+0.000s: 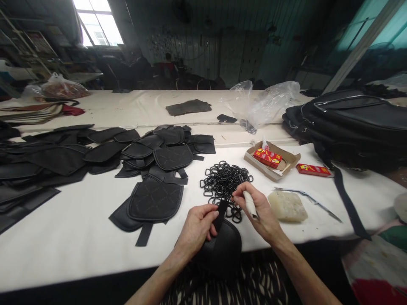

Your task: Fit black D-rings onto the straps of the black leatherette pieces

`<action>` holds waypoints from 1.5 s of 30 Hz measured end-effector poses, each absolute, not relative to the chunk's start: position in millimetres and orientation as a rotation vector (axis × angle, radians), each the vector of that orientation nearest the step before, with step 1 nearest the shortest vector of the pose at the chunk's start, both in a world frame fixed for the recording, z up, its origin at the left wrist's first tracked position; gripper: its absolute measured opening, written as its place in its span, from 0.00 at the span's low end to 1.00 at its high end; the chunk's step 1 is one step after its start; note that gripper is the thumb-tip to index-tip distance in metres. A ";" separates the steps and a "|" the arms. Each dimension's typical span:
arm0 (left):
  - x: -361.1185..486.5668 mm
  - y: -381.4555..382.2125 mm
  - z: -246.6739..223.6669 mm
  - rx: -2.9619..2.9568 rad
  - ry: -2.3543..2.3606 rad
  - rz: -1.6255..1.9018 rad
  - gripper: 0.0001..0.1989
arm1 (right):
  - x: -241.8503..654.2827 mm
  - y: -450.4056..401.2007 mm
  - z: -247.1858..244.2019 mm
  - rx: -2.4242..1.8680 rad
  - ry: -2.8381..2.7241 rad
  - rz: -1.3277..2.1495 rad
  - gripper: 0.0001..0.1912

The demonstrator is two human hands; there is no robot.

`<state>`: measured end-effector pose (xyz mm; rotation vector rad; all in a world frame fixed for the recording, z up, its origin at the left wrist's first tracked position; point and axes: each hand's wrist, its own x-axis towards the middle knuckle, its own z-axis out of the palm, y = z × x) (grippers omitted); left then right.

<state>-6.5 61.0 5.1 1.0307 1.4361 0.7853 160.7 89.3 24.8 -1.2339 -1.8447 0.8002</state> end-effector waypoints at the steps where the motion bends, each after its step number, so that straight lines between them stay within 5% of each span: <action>1: -6.3 60.6 4.0 1.030 1.436 0.784 0.17 | 161.3 90.8 25.6 -1.231 -1.847 0.848 0.02; 27: -18.1 44.1 10.8 1.774 1.252 0.903 0.09 | 177.1 80.4 72.1 -1.057 -1.921 1.452 0.03; 45: 2.6 37.0 16.7 1.031 1.335 0.985 0.11 | 146.7 43.2 23.6 -1.219 -1.534 1.137 0.07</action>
